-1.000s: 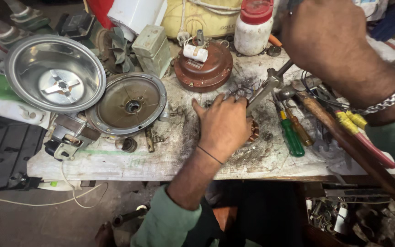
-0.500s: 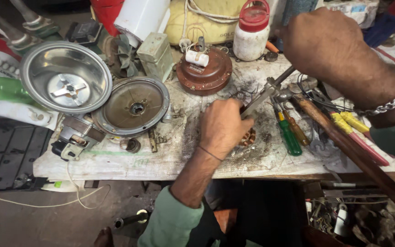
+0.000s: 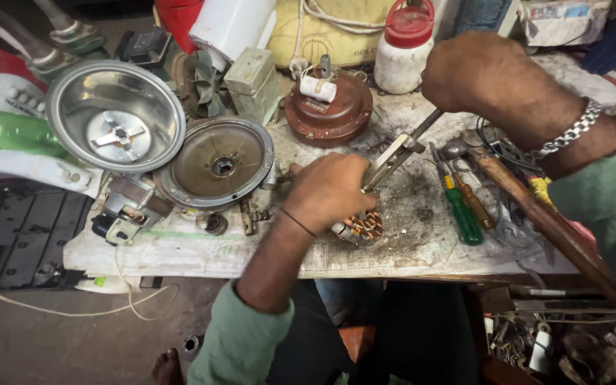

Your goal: The person uses a press tool to press a metal bushing into a copper-wound stator. They repeatedly position the stator, tighten the press, and tap the tool with a hammer to drive the bushing into place.

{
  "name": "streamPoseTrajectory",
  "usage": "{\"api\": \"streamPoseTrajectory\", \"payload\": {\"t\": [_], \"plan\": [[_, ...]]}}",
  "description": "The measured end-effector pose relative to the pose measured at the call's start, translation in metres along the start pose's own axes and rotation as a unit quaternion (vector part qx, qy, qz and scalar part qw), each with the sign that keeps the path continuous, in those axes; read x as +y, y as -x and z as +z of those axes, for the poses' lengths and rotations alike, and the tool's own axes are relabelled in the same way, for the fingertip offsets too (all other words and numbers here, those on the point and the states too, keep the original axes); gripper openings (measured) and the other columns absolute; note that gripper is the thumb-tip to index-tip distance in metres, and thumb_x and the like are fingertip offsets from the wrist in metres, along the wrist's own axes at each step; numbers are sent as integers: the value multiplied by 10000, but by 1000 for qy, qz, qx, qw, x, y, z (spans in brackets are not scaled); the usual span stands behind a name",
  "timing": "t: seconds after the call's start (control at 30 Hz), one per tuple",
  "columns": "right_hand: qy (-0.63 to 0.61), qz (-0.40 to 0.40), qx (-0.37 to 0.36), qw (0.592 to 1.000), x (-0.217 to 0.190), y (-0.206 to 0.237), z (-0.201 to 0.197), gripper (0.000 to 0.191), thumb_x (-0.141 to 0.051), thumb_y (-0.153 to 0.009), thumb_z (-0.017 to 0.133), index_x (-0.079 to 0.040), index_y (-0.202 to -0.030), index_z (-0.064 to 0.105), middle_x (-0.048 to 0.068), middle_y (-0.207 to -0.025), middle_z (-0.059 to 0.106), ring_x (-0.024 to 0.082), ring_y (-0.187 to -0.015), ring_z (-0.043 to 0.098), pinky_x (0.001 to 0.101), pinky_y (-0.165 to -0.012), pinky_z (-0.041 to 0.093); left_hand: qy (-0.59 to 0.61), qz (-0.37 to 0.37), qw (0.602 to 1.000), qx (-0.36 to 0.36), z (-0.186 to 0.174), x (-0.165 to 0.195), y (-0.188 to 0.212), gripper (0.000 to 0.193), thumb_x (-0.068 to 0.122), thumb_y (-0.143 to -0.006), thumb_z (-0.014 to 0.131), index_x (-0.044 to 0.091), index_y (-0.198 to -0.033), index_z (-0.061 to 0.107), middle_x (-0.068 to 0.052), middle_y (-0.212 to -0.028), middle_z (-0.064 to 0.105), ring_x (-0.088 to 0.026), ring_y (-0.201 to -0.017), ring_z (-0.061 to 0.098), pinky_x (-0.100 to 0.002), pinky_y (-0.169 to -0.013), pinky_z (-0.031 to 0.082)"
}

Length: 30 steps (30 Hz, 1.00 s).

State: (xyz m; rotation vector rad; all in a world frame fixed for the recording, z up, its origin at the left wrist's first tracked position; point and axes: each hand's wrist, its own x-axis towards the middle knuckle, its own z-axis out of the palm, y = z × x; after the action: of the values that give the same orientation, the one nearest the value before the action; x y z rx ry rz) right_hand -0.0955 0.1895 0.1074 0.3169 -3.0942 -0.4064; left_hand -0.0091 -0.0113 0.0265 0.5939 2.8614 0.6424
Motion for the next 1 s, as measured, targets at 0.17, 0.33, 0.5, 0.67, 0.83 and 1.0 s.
{"api": "streamPoseTrajectory", "payload": {"t": [0.17, 0.33, 0.5, 0.67, 0.83, 1.0], "plan": [[-27, 27, -21, 999, -9, -6, -8, 325, -226, -979, 567, 15, -1034, 778, 259, -1036, 763, 408, -931, 759, 549, -871, 591, -103, -65, 979, 164, 36, 45, 8, 532, 143, -826, 726, 7, -1277, 479, -184, -900, 753, -382, -806, 757, -847, -982, 360], [-7, 31, -26, 999, -19, -8, -17, 302, -206, -926, 614, 1, -1057, 792, 257, -1073, 763, 414, -975, 744, 558, -901, 579, -86, -82, 987, 106, 22, 36, 1, 373, 127, -964, 680, 60, -1241, 439, -167, -873, 782, -368, -857, 768, -823, -1034, 365], [-8, 57, -28, 998, -19, -10, -16, 402, -312, -969, 567, 14, -1086, 772, 267, -1074, 742, 428, -960, 730, 568, -888, 563, -5, -54, 998, 25, 2, 15, -5, 651, 239, -804, 834, 50, -1272, 423, -201, -937, 746, -396, -914, 738, -611, -881, 553], [13, 25, -20, 999, -22, -16, -14, 396, -321, -975, 562, -21, -1076, 801, 249, -1072, 759, 398, -967, 741, 555, -874, 589, -38, -40, 997, 59, 4, 7, -6, 892, 238, -741, 877, -27, -1402, 340, -231, -942, 732, -419, -908, 733, -526, -809, 584], [22, 24, -13, 999, -23, -26, -10, 445, -391, -1001, 558, -23, -1077, 796, 229, -1051, 768, 369, -941, 750, 540, -840, 599, -28, -17, 997, 63, 3, 2, -8, 816, 215, -747, 874, -71, -1321, 372, -262, -916, 724, -437, -899, 733, -512, -807, 596], [28, -17, 24, 999, -12, -36, 11, 459, -450, -1006, 652, -22, -1127, 768, 213, -975, 782, 350, -825, 765, 510, -789, 615, 0, -25, 1000, 3, 1, -5, -18, 633, 176, -825, 810, -39, -1255, 398, -256, -885, 728, -404, -861, 766, -475, -784, 637]]}}
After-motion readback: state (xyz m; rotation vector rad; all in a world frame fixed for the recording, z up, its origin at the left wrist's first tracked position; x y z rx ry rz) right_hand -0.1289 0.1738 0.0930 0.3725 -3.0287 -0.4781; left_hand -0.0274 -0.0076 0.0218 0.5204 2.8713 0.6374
